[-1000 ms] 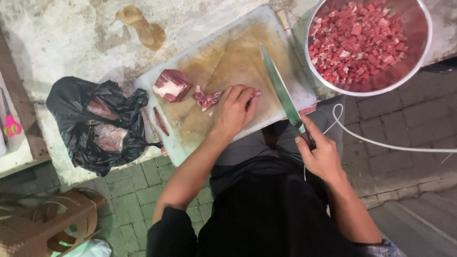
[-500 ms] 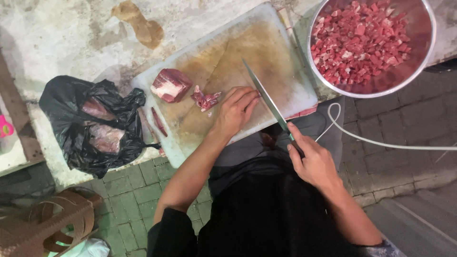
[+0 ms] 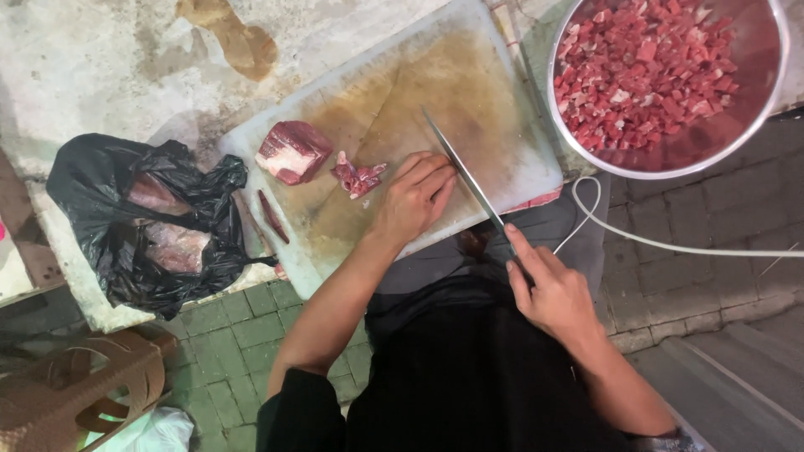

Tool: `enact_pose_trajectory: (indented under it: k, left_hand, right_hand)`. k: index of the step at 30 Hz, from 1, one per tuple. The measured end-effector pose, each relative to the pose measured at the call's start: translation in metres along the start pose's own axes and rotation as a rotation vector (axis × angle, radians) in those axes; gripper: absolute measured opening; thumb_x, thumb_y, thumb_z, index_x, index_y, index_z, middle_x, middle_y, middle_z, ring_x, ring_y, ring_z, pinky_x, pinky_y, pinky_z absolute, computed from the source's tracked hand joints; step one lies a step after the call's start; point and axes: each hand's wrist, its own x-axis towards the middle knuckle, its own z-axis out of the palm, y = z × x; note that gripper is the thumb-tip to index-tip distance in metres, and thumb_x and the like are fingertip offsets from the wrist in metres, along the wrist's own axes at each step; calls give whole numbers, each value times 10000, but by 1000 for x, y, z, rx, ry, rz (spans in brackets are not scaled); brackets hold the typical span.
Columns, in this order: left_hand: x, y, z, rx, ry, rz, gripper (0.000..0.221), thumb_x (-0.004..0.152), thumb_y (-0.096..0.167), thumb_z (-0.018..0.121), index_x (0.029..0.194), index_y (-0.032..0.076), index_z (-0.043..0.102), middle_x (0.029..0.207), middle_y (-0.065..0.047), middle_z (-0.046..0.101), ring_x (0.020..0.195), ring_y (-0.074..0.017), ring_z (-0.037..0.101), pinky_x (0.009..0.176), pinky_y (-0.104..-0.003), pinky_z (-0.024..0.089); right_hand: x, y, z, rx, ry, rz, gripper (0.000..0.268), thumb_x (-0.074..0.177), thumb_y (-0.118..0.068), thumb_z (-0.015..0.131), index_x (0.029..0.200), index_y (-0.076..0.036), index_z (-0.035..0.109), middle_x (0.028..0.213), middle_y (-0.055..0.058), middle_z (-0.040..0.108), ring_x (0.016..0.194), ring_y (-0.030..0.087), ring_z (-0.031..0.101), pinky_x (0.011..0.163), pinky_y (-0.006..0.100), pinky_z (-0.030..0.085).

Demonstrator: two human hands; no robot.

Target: Cutting a piece of meat into small cubes on a cutting board using a chef's knife.

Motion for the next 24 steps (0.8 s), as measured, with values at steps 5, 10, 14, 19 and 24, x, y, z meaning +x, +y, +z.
enact_pose_trajectory:
  k: [5, 10, 14, 19, 24]
  left_hand:
    - [-6, -6, 6, 57, -26, 8, 95, 926, 105, 659, 942, 25, 706, 953, -134, 670, 880, -316, 668, 807, -374, 567]
    - [0, -5, 4, 60, -17, 12, 63, 908, 83, 663, 901, 30, 696, 919, -122, 662, 850, -301, 663, 792, -351, 568]
    - [2, -4, 6, 74, -4, 11, 45, 894, 80, 674, 878, 44, 695, 908, -108, 659, 833, -283, 660, 800, -332, 567]
    - [0, -3, 7, 96, 7, 1, 39, 883, 79, 677, 860, 53, 696, 901, -98, 667, 829, -268, 663, 786, -321, 568]
    - [14, 8, -7, 45, -55, -57, 12, 903, -16, 687, 906, -28, 684, 980, -118, 669, 881, -286, 607, 894, -352, 536]
  right_hand:
    - [3, -11, -8, -155, 21, -16, 488, 900, -251, 599, 1380, -338, 599, 765, -32, 601, 515, 253, 607, 459, 421, 521]
    - [11, -12, -6, -189, 7, -23, 478, 910, -275, 583, 1383, -343, 599, 745, -36, 578, 495, 252, 598, 445, 412, 516]
    - [36, -16, 6, -113, 21, -57, 493, 908, -259, 589, 1398, -311, 585, 736, -27, 567, 534, 265, 622, 458, 412, 528]
    - [32, -18, -2, -147, 30, -83, 503, 906, -247, 592, 1408, -288, 584, 738, 4, 575, 502, 286, 609, 459, 423, 524]
    - [-22, 2, -29, -51, -221, 44, 610, 941, -199, 616, 1513, -255, 410, 741, -2, 427, 467, 272, 423, 407, 420, 402]
